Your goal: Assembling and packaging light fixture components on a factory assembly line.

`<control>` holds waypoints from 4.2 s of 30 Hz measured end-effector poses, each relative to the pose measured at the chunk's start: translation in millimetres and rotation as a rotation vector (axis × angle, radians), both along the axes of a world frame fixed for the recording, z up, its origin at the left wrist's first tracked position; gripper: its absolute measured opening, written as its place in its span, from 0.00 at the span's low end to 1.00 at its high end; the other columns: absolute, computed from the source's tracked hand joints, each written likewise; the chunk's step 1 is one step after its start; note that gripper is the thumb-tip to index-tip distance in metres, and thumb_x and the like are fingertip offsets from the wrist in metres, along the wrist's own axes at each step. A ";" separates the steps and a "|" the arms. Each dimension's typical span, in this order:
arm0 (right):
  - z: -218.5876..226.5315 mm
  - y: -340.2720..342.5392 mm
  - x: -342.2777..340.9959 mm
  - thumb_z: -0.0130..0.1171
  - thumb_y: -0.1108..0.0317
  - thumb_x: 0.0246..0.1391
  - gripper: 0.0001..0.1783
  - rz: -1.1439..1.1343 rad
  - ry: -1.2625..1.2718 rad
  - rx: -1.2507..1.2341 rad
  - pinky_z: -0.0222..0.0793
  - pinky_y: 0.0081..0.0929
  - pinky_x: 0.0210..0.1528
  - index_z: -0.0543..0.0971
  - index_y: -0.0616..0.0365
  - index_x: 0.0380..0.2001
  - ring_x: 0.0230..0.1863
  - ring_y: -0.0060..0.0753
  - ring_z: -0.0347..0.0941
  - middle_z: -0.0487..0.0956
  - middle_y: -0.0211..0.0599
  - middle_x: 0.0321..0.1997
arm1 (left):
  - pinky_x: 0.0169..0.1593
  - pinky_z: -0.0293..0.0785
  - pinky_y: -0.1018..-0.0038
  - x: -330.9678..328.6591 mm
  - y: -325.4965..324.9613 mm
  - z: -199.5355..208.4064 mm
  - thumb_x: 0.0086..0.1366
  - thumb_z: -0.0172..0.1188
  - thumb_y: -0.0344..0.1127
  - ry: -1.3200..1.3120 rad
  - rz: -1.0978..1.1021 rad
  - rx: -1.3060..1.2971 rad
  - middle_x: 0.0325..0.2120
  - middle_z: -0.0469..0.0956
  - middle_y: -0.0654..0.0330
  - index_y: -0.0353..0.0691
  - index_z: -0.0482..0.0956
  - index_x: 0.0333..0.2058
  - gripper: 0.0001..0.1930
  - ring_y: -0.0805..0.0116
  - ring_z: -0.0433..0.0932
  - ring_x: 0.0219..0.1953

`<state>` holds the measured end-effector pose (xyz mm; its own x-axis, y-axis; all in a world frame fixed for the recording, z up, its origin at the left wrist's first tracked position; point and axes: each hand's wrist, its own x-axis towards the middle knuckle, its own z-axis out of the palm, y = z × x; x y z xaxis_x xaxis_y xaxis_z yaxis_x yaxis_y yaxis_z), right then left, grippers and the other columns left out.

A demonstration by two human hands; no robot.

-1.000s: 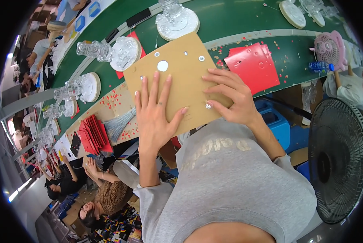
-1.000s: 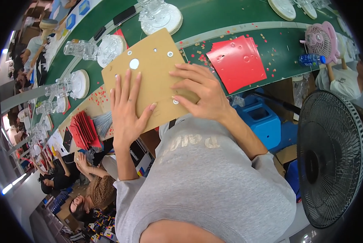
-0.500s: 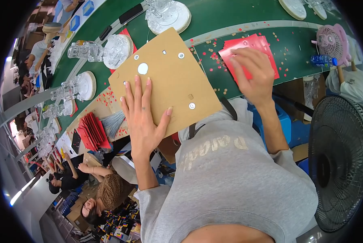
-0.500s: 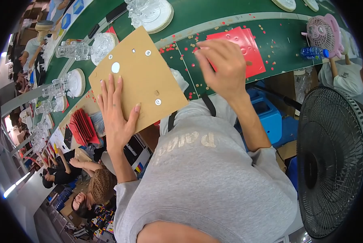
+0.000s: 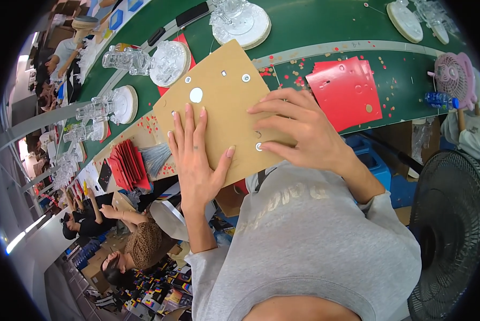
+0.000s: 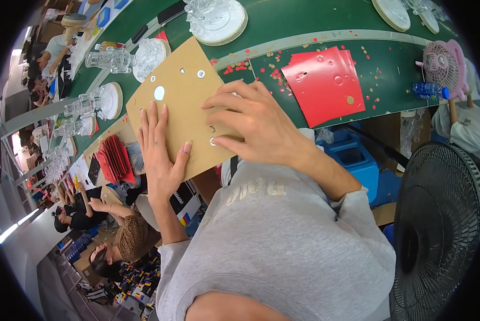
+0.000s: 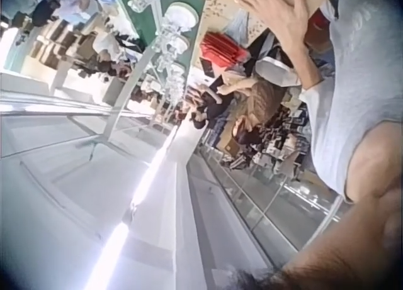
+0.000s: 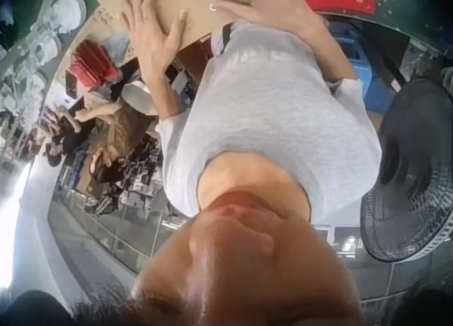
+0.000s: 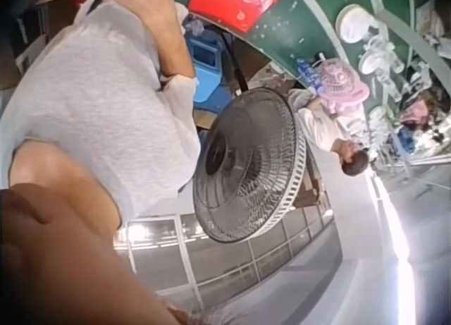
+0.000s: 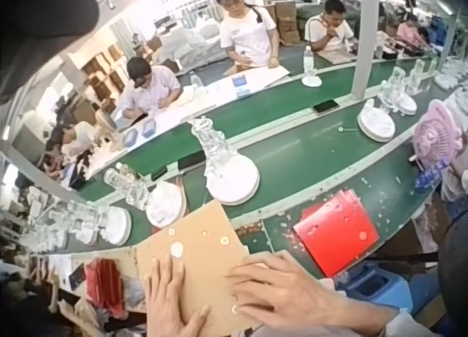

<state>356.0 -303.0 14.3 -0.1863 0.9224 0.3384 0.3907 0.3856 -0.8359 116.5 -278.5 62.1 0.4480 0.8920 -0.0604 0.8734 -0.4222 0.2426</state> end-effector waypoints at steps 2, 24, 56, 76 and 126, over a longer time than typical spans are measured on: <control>4.7 1.9 -1.5 0.72 0.71 0.39 0.12 0.032 -0.002 -0.004 0.62 0.40 0.56 0.81 0.53 0.30 0.60 0.38 0.69 0.80 0.27 0.52 | 0.70 0.39 0.42 0.8 0.1 2.5 0.59 0.63 0.50 0.005 0.002 -0.004 0.72 0.51 0.50 0.44 0.59 0.68 0.41 0.43 0.44 0.74; -245.6 153.7 -161.3 0.65 0.60 0.47 0.24 0.510 -0.208 -0.213 0.73 0.44 0.52 0.78 0.53 0.49 0.54 0.44 0.75 0.76 0.41 0.56 | 0.70 0.42 0.47 -6.4 -55.6 -7.4 0.65 0.50 0.40 -0.081 0.144 0.002 0.67 0.59 0.41 0.42 0.74 0.60 0.25 0.38 0.53 0.71; -301.8 164.8 -219.9 0.58 0.56 0.50 0.17 0.572 -0.169 -0.245 0.75 0.49 0.37 0.82 0.59 0.33 0.38 0.55 0.80 0.82 0.51 0.36 | 0.68 0.52 0.48 -1.2 -55.8 -17.1 0.65 0.52 0.33 -0.079 0.061 0.098 0.66 0.60 0.41 0.36 0.71 0.61 0.25 0.36 0.57 0.68; -354.6 184.6 -250.6 0.55 0.53 0.54 0.21 0.501 -0.046 -0.186 0.74 0.49 0.40 0.83 0.59 0.40 0.39 0.54 0.81 0.83 0.53 0.40 | 0.71 0.42 0.50 2.5 -54.5 -22.6 0.66 0.53 0.36 -0.116 0.109 0.069 0.69 0.57 0.45 0.42 0.68 0.64 0.27 0.46 0.53 0.71; -8.5 22.5 70.8 0.64 0.78 0.40 0.16 0.266 -0.385 0.332 0.72 0.28 0.26 0.83 0.53 0.36 0.28 0.32 0.76 0.77 0.31 0.32 | 0.68 0.52 0.44 45.4 -43.3 -21.6 0.48 0.74 0.45 -0.218 -0.163 0.066 0.63 0.69 0.57 0.52 0.79 0.56 0.34 0.53 0.63 0.68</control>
<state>426.8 -280.5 5.8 -0.5649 0.6827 0.4635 0.4968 0.7298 -0.4696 161.9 -321.9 40.5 0.5821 0.8058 0.1090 0.7226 -0.5741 0.3850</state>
